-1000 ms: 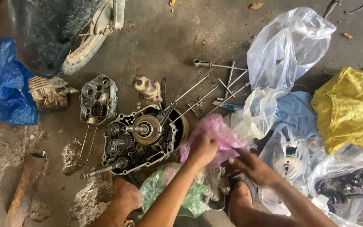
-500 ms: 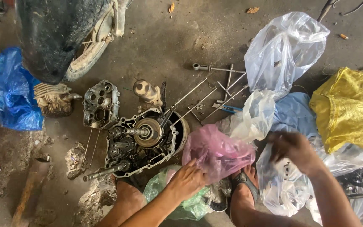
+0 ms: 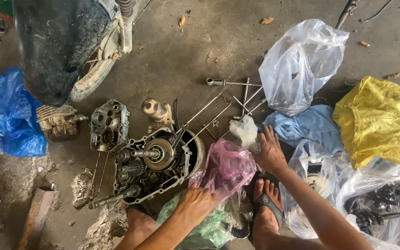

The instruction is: The person sits on the floor and organizes various small mechanical parts, including gears and bolts, from plastic bags. They then pick up a tube of lubricant, open it, and apply the substance to a metal component of a disassembled engine block.

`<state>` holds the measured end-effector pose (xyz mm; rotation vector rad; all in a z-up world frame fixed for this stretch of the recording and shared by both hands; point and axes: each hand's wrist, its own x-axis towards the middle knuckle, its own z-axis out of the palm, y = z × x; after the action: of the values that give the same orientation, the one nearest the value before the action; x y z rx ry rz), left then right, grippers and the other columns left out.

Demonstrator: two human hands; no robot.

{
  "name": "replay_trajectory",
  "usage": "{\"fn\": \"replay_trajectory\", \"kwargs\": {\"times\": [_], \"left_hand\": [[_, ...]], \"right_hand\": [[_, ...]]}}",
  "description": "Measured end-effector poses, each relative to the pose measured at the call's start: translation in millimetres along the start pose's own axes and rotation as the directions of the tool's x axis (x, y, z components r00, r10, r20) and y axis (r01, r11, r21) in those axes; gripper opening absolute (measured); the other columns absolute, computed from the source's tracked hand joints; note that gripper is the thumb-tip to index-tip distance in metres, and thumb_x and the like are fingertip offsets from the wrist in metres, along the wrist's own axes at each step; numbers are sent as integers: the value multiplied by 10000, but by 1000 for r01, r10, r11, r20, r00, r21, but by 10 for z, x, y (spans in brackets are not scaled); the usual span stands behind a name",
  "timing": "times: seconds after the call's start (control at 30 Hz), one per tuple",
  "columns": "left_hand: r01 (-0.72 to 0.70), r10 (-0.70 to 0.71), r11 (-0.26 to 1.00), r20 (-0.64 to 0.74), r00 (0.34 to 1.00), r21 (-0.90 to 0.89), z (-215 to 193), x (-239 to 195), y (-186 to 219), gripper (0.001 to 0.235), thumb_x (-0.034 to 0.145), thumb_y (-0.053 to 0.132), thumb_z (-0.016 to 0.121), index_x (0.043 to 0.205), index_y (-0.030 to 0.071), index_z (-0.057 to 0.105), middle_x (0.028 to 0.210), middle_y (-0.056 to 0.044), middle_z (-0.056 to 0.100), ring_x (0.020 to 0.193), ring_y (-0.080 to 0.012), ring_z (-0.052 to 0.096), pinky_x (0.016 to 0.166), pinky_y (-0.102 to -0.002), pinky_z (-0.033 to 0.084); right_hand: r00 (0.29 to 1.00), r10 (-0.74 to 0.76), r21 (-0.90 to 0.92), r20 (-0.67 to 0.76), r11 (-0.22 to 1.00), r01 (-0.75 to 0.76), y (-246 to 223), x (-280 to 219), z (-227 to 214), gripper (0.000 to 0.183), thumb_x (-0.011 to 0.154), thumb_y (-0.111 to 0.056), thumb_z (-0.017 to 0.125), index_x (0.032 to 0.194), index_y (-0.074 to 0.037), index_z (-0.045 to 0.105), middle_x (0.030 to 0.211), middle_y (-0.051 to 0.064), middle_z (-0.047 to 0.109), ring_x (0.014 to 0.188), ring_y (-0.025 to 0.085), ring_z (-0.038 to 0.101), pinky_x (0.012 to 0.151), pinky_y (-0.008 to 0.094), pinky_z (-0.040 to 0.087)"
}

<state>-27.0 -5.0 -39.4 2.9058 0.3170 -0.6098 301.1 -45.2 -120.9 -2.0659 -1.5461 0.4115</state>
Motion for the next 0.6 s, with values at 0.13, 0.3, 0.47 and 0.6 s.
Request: {"fn": "replay_trajectory", "kwargs": {"times": [0.13, 0.3, 0.47, 0.6], "left_hand": [[-6, 6, 1000, 20, 1000, -6, -100, -28, -25, 206, 900, -36, 669, 1089, 5, 740, 808, -155, 695, 694, -218, 716, 914, -554, 585], [113, -106, 988, 70, 992, -105, -123, -27, -79, 193, 1100, -33, 582, 1260, -98, 669, 785, -192, 685, 640, -245, 707, 615, -424, 618], [56, -54, 998, 92, 994, -23, -199, 52, -49, 298, 882, -45, 669, 1180, -48, 685, 800, -191, 698, 706, -261, 715, 795, -520, 603], [97, -83, 994, 221, 972, -53, -15, 47, 34, 161, 1005, -98, 594, 1123, -71, 700, 787, -164, 705, 681, -228, 714, 845, -491, 608]], "right_hand": [[966, 130, 88, 222, 984, -153, 494, -246, 380, 940, 690, -60, 577, 1602, -19, 351, 1575, 256, 440, 1475, 429, 398, 1261, 471, 300], [864, 7, -281, 503, 947, 156, -397, -129, -508, 1146, 668, -528, 826, 1564, -38, 305, 1688, 226, 27, 1554, 433, 47, 1165, 680, 93], [774, 87, -432, 628, 866, 253, -504, -217, -427, 908, 863, -659, 605, 1504, -64, 362, 1683, 249, -31, 1529, 514, 11, 1144, 798, 113], [875, -88, -580, 476, 716, 388, -200, -190, 65, 469, 1030, -344, 437, 1426, -98, 483, 1643, 339, 101, 1466, 594, 227, 1013, 790, 323]]}}
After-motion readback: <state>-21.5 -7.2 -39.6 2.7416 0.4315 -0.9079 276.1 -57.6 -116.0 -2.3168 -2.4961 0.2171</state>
